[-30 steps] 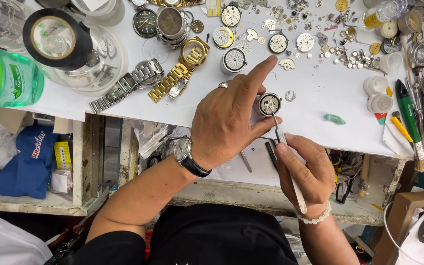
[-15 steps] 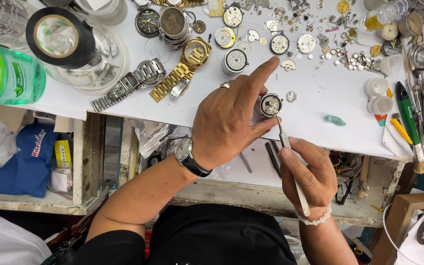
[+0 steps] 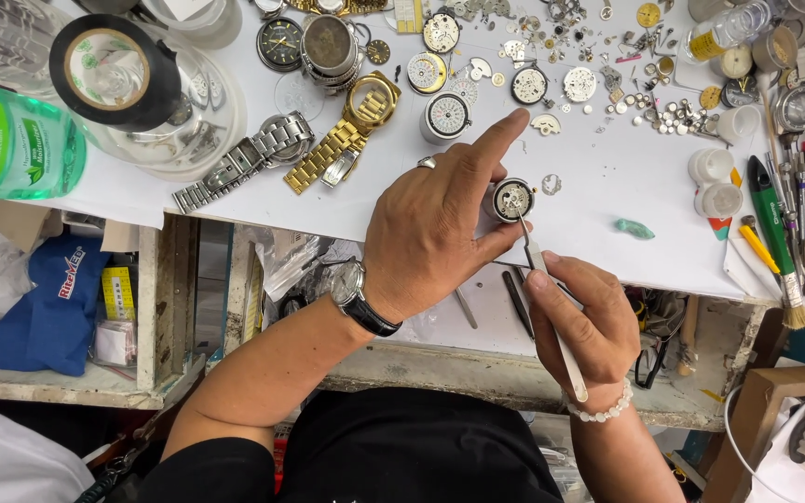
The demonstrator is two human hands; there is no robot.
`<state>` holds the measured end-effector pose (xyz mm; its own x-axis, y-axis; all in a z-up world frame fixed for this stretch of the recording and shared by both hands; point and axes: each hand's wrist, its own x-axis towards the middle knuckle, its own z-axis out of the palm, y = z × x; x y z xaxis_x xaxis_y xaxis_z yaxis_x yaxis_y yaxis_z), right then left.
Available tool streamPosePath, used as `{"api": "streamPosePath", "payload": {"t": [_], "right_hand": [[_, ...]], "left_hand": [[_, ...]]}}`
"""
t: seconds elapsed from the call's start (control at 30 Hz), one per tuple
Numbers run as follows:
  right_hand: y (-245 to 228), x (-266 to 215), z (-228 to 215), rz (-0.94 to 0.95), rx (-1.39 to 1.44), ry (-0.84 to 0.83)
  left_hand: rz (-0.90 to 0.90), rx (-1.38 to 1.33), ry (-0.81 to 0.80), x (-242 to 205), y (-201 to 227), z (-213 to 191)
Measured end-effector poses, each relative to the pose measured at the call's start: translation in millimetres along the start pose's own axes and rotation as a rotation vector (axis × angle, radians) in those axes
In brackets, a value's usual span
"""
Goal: The person uses tweezers to select a small gear from a container and places it into a watch movement. They then use a small tool to adjust the gear within the movement.
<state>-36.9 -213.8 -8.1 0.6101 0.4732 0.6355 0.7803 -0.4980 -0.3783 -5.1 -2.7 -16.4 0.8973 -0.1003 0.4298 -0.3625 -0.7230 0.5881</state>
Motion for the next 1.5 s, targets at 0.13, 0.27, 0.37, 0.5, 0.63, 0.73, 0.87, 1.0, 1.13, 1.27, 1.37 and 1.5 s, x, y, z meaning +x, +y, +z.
{"api": "streamPosePath", "payload": {"t": [0.13, 0.27, 0.37, 0.5, 0.63, 0.73, 0.87, 1.0, 1.13, 1.27, 1.37, 1.5], "right_hand": [[0.0, -2.4, -0.5, 0.004, 0.013, -0.002], [0.3, -4.0, -0.4, 0.011, 0.012, -0.002], [0.7, -1.8, -0.6, 0.000, 0.004, -0.004], [0.3, -3.2, 0.1, 0.011, 0.007, 0.005], [0.9, -4.7, 0.1, 0.016, 0.005, 0.002], [0.8, -4.5, -0.2, 0.019, 0.007, 0.000], [1.0, -4.1, -1.0, 0.019, 0.012, -0.006], [1.4, -3.3, -0.4, 0.019, 0.016, 0.004], [1.0, -2.7, -0.9, 0.026, 0.024, 0.002], [-0.1, -1.8, -1.7, 0.036, 0.046, -0.001], [-0.9, -0.6, -1.3, 0.037, 0.042, 0.003], [-1.7, -3.4, -2.5, 0.049, 0.041, -0.001]], "left_hand": [[0.000, -0.008, -0.006, -0.5, -0.5, 0.6], [-0.001, -0.014, 0.006, -0.5, 0.0, 0.8], [0.003, -0.030, 0.011, 0.6, 0.2, -0.4], [0.006, -0.043, 0.011, 0.5, 0.2, -0.8], [0.007, -0.030, 0.006, -0.1, -0.5, 0.3], [0.011, -0.038, 0.005, 0.6, -0.1, -0.6], [0.013, -0.040, 0.006, 0.3, -0.1, -1.0], [-0.002, -0.037, -0.005, 0.9, 0.7, -1.1], [-0.005, -0.043, -0.003, 1.1, 0.7, -0.7], [0.000, -0.050, -0.005, 1.6, 1.3, -2.3], [0.003, -0.056, 0.000, 0.8, 0.5, -1.0], [-0.011, -0.049, -0.008, 1.3, 1.6, -2.5]]}}
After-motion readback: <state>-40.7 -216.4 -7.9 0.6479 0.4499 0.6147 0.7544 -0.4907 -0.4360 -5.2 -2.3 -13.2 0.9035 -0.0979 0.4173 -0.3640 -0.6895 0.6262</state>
